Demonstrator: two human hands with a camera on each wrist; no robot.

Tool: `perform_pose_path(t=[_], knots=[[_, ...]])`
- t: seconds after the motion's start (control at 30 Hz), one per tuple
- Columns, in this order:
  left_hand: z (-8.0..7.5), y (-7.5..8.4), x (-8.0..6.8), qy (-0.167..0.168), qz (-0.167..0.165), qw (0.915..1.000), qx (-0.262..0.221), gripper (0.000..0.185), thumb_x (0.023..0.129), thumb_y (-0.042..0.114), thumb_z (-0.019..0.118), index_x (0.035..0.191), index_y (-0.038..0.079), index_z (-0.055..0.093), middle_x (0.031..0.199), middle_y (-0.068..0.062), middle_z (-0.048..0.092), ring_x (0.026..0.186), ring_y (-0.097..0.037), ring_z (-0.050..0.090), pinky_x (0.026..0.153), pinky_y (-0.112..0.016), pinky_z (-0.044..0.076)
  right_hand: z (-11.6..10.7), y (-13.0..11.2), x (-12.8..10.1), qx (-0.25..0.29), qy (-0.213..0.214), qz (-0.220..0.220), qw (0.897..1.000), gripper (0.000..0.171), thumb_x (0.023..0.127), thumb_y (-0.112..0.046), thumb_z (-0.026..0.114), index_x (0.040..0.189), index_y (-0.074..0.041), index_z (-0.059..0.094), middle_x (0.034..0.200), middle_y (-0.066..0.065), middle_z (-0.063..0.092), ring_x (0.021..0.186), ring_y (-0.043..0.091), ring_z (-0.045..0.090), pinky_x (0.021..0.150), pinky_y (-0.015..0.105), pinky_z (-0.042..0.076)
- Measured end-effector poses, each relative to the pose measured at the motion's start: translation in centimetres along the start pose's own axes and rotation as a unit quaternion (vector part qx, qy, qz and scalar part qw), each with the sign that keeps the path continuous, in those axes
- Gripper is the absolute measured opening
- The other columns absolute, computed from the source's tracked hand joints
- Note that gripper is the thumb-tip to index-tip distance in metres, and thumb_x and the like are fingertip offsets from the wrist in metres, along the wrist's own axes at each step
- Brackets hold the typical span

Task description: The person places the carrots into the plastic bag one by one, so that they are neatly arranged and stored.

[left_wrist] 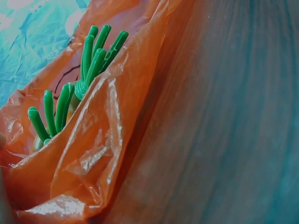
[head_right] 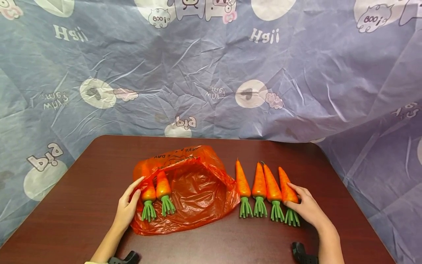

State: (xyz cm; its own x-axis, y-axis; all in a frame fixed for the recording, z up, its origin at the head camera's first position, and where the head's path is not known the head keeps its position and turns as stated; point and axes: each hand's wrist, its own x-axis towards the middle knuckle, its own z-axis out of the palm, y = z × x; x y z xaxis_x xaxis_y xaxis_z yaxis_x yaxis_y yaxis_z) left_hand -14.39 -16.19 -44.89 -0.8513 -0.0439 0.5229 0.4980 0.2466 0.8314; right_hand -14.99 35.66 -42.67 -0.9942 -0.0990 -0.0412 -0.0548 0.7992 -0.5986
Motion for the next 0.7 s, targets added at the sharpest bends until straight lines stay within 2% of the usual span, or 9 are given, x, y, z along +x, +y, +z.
perform_pose_path(t=[0.13,0.23,0.37,0.47,0.57,0.7], knots=[[0.0,0.2,0.0,-0.003,0.0,1.0,-0.001,0.036,0.091,-0.006,0.042,0.127,-0.005,0.048,0.127,-0.02,0.05,0.117,0.009,0.043,0.098,-0.005,0.031,-0.3,0.1,0.1,0.007,0.002,0.015,1.0,0.064,0.085,-0.028,0.062,0.136,0.0,0.035,0.126,0.032,0.038,0.1,0.031,0.057,0.069,0.026,0.046],[-0.1,0.1,0.0,-0.005,-0.003,1.0,0.001,0.035,0.092,-0.006,0.042,0.126,-0.006,0.048,0.126,-0.026,0.049,0.117,0.009,0.043,0.098,-0.005,0.031,-0.5,0.1,0.0,0.005,0.008,0.035,0.999,0.063,0.085,-0.032,0.062,0.134,-0.002,0.037,0.125,0.032,0.045,0.097,0.02,0.056,0.069,0.026,0.045],[-0.2,-0.7,0.0,-0.012,-0.003,0.9999,0.006,0.036,0.092,-0.007,0.041,0.127,-0.007,0.046,0.126,-0.03,0.046,0.118,0.01,0.041,0.098,-0.004,0.03,-1.0,0.0,-0.3,0.002,0.022,0.048,0.999,0.063,0.085,-0.036,0.06,0.135,-0.004,0.037,0.122,0.034,0.049,0.095,0.019,0.056,0.069,0.029,0.044],[-0.2,-1.7,-0.1,-0.012,-0.002,0.9999,0.009,0.037,0.092,-0.006,0.041,0.128,-0.004,0.047,0.127,-0.026,0.047,0.119,0.01,0.041,0.099,-0.005,0.029,-1.3,-0.3,-0.5,0.02,0.036,0.043,0.998,0.063,0.087,-0.035,0.059,0.136,-0.004,0.035,0.125,0.032,0.046,0.089,0.0,0.053,0.067,0.024,0.044],[-0.2,-2.6,-0.1,-0.006,-0.001,1.0,0.006,0.037,0.092,-0.004,0.042,0.129,0.0,0.048,0.129,-0.018,0.05,0.118,0.008,0.042,0.099,-0.005,0.03,-1.5,-0.8,-0.5,0.052,0.057,0.027,0.997,0.061,0.088,-0.033,0.058,0.137,-0.004,0.035,0.131,0.028,0.039,0.082,-0.02,0.042,0.064,0.016,0.045],[-0.2,-3.0,-0.2,-0.005,0.005,1.0,0.005,0.037,0.093,-0.001,0.043,0.129,0.003,0.048,0.13,-0.007,0.052,0.119,0.007,0.042,0.099,-0.005,0.03,-1.7,-1.7,-0.7,0.074,0.084,0.009,0.994,0.058,0.089,-0.031,0.057,0.138,-0.007,0.037,0.131,0.019,0.032,0.084,-0.026,0.037,0.064,0.01,0.044]])
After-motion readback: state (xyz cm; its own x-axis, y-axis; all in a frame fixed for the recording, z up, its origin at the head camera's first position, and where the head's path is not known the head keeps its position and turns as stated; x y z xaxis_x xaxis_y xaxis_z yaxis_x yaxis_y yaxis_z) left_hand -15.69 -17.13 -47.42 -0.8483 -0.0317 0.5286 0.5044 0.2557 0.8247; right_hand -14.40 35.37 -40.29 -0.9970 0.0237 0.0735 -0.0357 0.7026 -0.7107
